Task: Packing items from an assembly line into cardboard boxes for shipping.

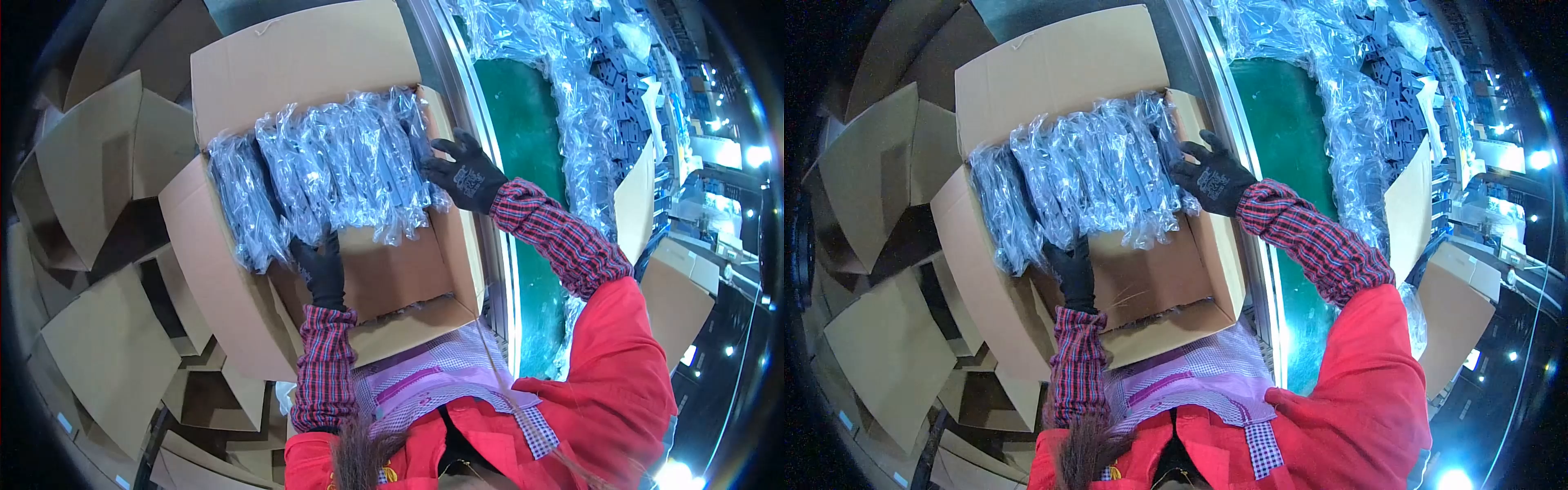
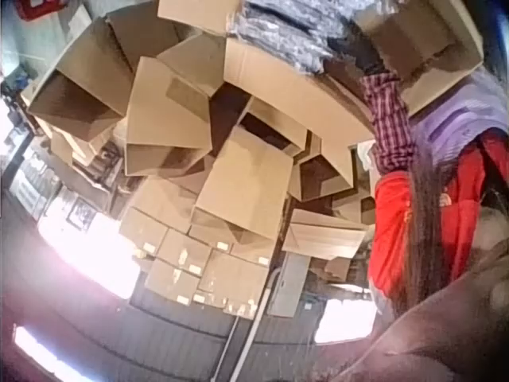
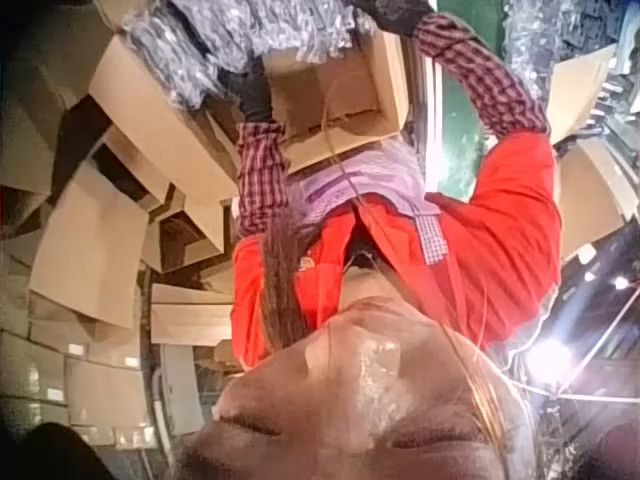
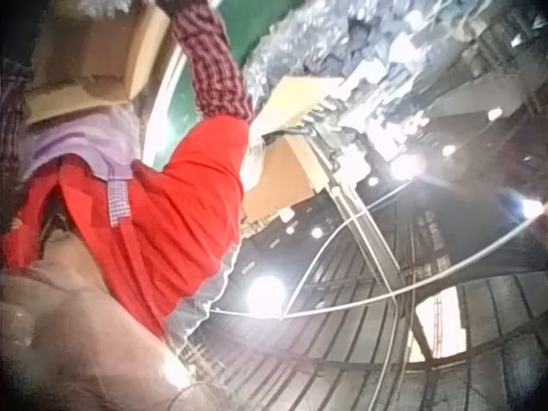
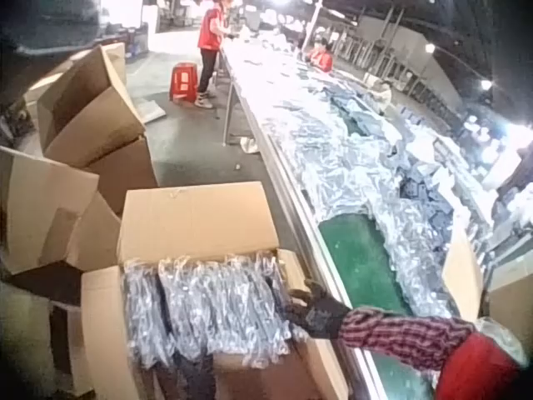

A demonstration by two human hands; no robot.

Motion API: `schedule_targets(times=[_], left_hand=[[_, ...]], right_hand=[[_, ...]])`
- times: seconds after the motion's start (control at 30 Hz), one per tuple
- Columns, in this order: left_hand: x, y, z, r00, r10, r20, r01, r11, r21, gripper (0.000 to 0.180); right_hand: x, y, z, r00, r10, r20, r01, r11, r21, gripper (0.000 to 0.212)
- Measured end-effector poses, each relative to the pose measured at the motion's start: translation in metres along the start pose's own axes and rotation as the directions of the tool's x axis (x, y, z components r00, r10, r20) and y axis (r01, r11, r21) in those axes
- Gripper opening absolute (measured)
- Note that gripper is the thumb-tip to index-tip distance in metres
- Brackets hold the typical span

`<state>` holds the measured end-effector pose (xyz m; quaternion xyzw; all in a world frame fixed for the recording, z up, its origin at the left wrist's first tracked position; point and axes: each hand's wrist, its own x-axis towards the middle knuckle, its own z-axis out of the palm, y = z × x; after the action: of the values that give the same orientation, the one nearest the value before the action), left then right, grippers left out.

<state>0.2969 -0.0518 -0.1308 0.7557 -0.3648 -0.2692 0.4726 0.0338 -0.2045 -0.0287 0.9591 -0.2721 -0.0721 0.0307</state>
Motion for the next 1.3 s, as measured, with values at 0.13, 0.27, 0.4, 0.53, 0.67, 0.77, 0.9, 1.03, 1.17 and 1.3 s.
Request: schedule_targets(times=[0.13,0.27,0.4,0.53,0.67,0.77,0.9,1.03,1.17,1.3], left_hand=[[0.001,0.017,-0.005,0.995,-0.085,0.047,0.086,0.996,-0.021,0.054],[0.001,0.015,-0.006,0.996,-0.076,0.035,0.075,0.997,0.036,0.053],[0.001,0.008,-0.003,1.000,-0.029,0.001,0.029,0.995,0.094,0.052],[0.001,-0.001,-0.001,1.000,-0.005,-0.019,0.006,0.998,0.069,0.052],[0.001,-0.010,0.002,1.000,0.004,-0.005,-0.003,0.995,0.099,0.050],[0.001,-0.008,0.001,0.999,0.026,-0.023,-0.023,0.992,0.121,0.049],[-0.002,-0.006,0.000,0.999,0.037,-0.032,-0.033,0.992,0.120,0.049],[-0.004,-0.003,-0.001,1.000,-0.008,-0.014,0.008,0.998,0.058,0.048],[-0.001,0.011,-0.005,1.000,0.027,-0.010,-0.026,0.998,0.058,0.047],[0.001,0.011,-0.005,1.000,0.000,0.009,0.000,1.000,0.021,0.047]], right_hand=[[0.006,-0.007,-0.012,1.000,0.000,0.027,0.000,1.000,0.001,0.037],[0.006,-0.009,-0.011,0.997,0.002,0.073,0.000,1.000,-0.018,0.040],[0.009,-0.014,-0.014,0.997,-0.007,0.082,0.008,1.000,-0.005,0.045],[0.013,-0.023,-0.019,1.000,-0.030,0.003,0.030,0.996,0.086,0.050],[0.008,-0.023,0.004,0.996,-0.077,-0.035,0.077,0.997,0.007,0.052],[0.017,-0.032,-0.009,0.998,-0.064,-0.010,0.065,0.996,0.058,0.052],[0.023,-0.037,-0.015,0.999,-0.049,0.004,0.048,0.994,0.094,0.050],[0.026,-0.039,-0.011,0.998,-0.048,-0.028,0.050,0.997,0.067,0.045],[0.039,-0.051,-0.014,0.999,-0.031,-0.037,0.035,0.994,0.103,0.050],[0.035,-0.047,-0.001,0.999,-0.034,-0.037,0.038,0.992,0.122,0.050]])
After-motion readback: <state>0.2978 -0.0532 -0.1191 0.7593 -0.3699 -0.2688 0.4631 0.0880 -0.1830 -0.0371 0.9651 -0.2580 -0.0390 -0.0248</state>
